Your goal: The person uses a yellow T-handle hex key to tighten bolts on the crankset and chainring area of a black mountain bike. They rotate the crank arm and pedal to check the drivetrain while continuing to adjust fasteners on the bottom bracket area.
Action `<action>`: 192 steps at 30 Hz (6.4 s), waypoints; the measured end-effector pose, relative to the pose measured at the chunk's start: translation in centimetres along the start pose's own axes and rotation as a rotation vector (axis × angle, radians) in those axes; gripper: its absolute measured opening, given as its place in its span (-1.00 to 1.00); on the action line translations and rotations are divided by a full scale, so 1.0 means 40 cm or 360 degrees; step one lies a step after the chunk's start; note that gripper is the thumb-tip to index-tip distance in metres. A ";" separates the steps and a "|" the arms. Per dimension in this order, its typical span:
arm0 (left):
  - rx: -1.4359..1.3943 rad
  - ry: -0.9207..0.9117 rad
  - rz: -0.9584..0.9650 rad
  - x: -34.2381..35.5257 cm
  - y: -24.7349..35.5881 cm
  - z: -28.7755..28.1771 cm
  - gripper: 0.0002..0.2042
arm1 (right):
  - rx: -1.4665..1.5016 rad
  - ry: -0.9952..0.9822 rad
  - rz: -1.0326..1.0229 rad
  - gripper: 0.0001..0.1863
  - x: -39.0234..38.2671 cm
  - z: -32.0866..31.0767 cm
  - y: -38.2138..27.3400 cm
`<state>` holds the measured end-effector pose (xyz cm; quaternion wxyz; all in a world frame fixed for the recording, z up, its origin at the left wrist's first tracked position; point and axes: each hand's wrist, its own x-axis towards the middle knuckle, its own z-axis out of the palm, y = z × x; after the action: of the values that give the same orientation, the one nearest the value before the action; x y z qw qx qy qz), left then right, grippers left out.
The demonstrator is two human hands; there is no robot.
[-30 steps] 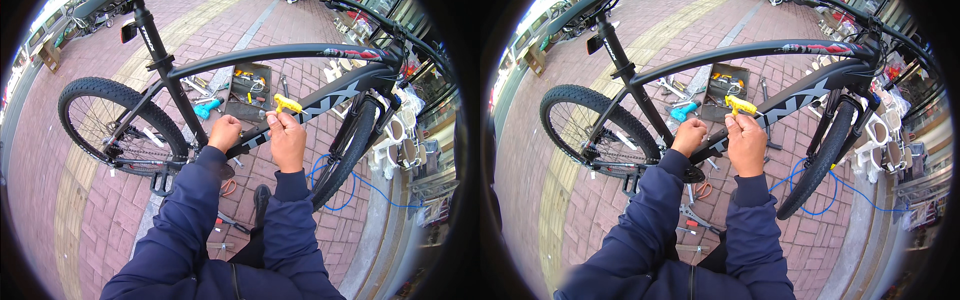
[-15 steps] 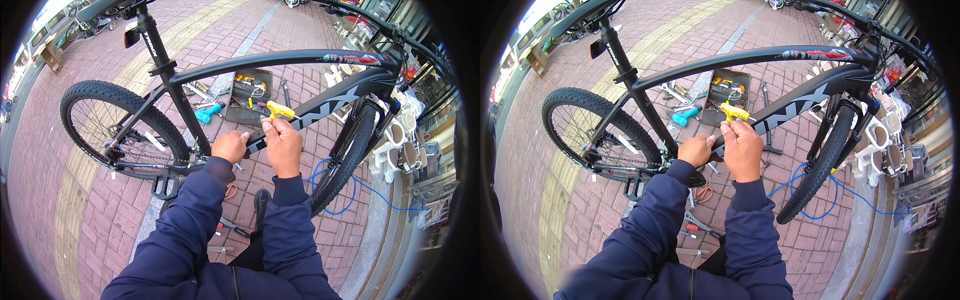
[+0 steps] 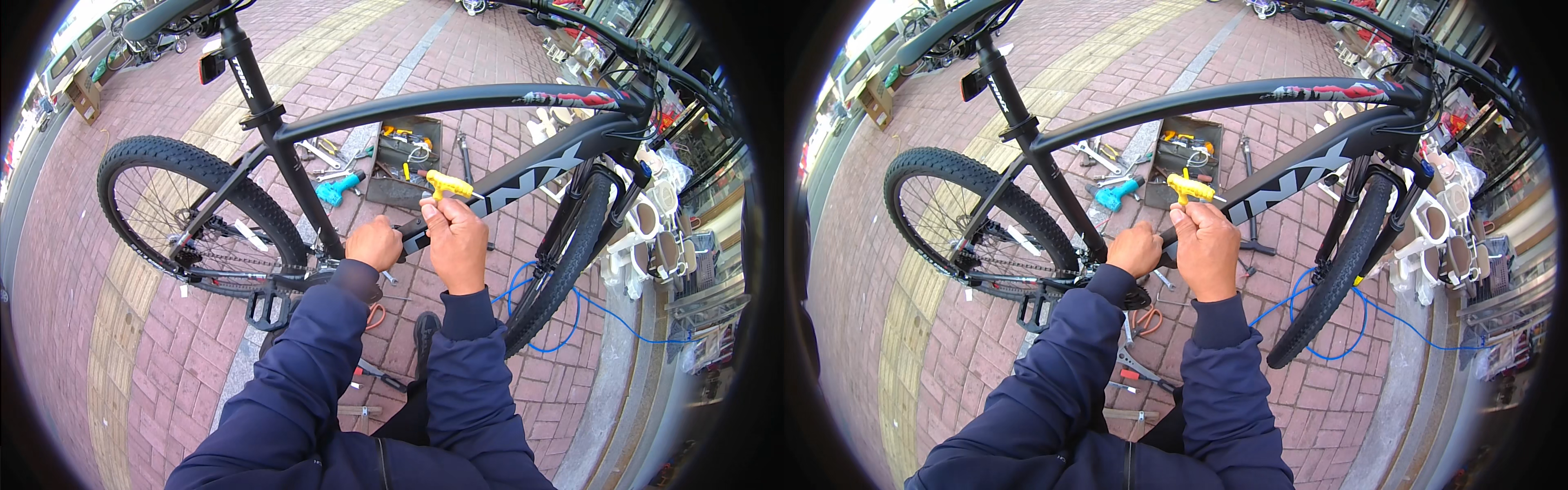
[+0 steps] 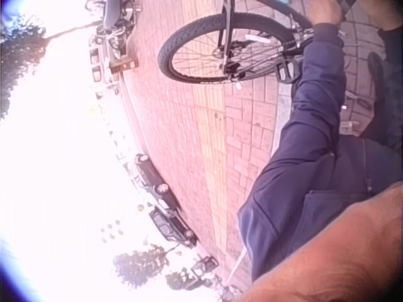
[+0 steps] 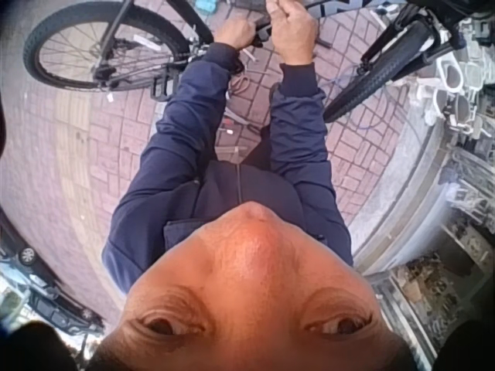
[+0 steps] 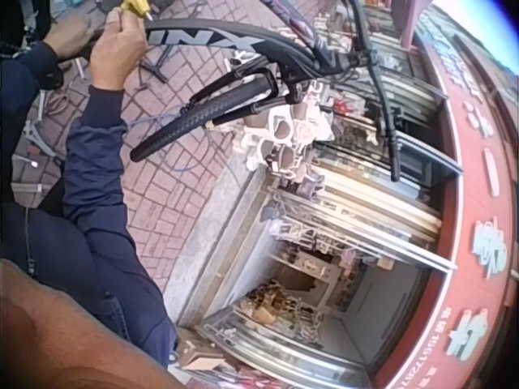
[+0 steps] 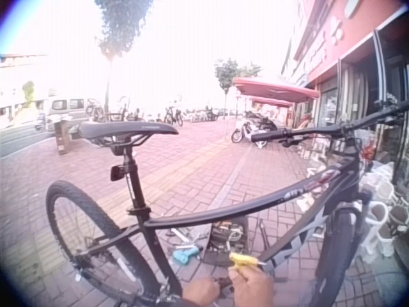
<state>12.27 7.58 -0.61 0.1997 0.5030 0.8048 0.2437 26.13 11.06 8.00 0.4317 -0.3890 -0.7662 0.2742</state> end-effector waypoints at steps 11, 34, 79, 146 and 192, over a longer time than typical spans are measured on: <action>-0.0021 -0.0018 0.0026 0.004 -0.002 -0.001 -0.66 | 0.0014 -0.0010 -0.0015 -0.80 -0.001 0.001 0.000; -0.0077 -0.0037 0.0059 0.005 -0.001 -0.004 -0.64 | -0.0028 -0.0033 -0.0037 -0.81 -0.002 0.000 -0.009; -0.0129 -0.0171 -0.0016 0.007 -0.008 -0.010 -0.63 | 0.0090 -0.0070 0.0082 -0.84 -0.003 -0.002 -0.043; -0.0161 -0.0100 -0.0034 0.021 -0.027 0.019 -0.57 | 0.0009 -0.0060 -0.0047 -0.82 -0.001 -0.006 -0.047; -0.1865 0.1196 0.1459 -0.376 0.095 -0.770 -0.48 | 0.0051 -0.0085 0.0104 -0.80 -0.020 -0.021 -0.021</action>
<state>3.75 -10.55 27.47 0.0282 0.4806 0.2762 0.8318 26.80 10.00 8.69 0.4082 -0.3995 -0.7598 0.3106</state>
